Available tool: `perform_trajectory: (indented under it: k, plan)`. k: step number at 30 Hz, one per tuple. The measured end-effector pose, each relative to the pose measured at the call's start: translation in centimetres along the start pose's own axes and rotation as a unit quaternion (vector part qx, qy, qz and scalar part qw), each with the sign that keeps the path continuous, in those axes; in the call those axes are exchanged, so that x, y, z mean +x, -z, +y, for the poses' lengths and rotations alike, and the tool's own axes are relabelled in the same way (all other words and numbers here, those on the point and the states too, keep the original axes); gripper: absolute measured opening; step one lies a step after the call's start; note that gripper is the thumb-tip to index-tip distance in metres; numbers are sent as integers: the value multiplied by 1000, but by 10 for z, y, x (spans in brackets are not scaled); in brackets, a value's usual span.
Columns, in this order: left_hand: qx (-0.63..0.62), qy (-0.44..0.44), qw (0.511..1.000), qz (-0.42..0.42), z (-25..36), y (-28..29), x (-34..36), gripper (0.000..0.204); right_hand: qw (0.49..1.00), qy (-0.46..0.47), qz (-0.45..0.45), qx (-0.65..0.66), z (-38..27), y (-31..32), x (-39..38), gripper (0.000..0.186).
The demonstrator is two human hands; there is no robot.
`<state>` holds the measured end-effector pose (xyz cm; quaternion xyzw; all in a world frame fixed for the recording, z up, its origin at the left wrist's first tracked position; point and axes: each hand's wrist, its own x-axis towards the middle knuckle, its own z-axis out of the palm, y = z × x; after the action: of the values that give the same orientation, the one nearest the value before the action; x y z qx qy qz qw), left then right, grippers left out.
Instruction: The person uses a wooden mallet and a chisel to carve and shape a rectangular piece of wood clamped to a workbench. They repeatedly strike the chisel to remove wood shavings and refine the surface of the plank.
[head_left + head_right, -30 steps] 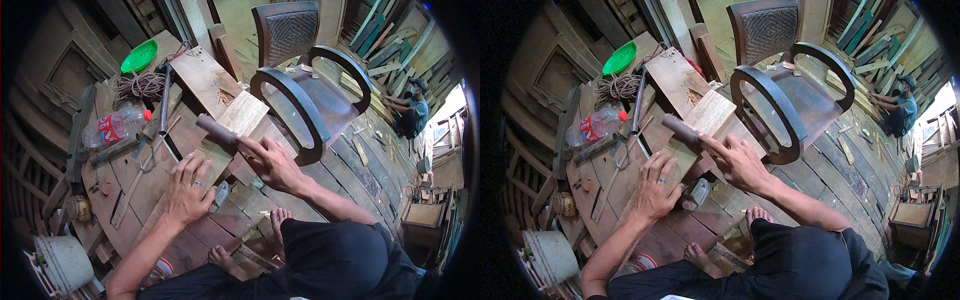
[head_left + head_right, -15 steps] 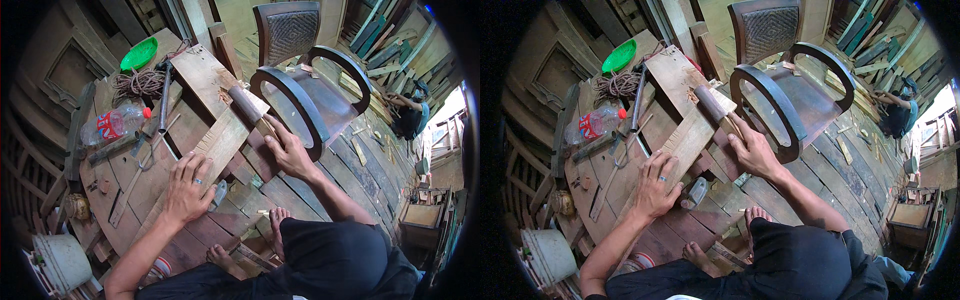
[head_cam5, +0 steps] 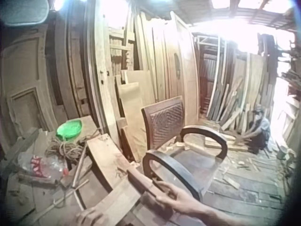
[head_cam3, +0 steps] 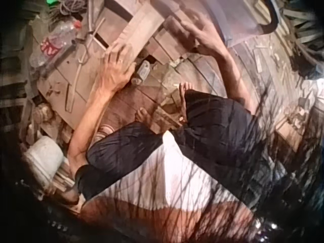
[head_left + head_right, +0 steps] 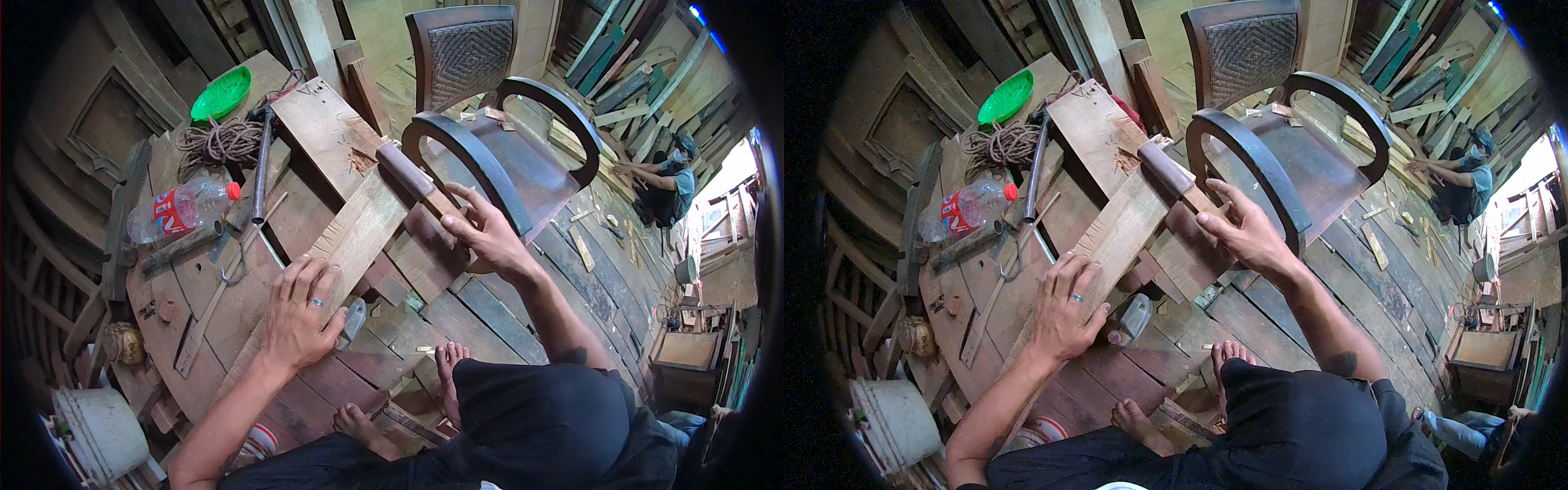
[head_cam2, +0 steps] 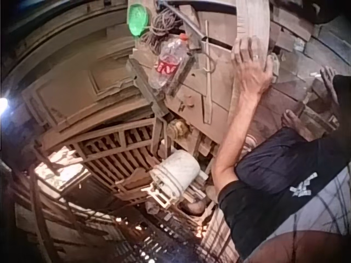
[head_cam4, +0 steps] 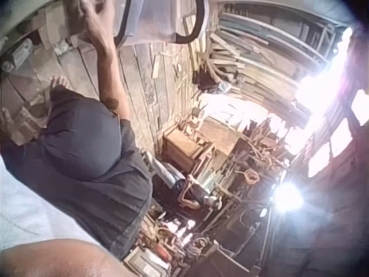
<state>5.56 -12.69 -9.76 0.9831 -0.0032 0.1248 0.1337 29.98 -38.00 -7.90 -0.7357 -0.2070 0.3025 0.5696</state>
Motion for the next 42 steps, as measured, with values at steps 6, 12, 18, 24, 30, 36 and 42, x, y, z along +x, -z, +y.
perform_trajectory:
  k: [6, 12, 18, 24, 30, 36, 42]
  plan:
    - [15, 4, 1000, -7, -1, 1, -1, 68, 987, -84, -42, 128, -11, -5, -4, 47]
    - [9, 4, 1000, -6, 2, -2, 1, 68, 991, -45, -14, 122, 1, -8, -2, 46]
    - [19, 6, 1000, -5, 0, 1, 0, 67, 999, -34, -3, 25, 1, -7, -1, 52]
    - [-4, -2, 1000, 2, 1, 0, 2, 69, 959, 142, 102, -224, 2, -11, -1, 52]
    - [0, 0, 1000, -5, 0, 2, -1, 71, 895, 246, 131, -348, 17, -37, -7, 51]
    - [12, 4, 1000, -6, -1, 1, -2, 67, 878, 222, -48, -421, 21, -58, -36, 65]
    - [3, -3, 1000, -3, 2, -1, 6, 66, 881, 264, 89, -382, 29, -27, -5, 64]
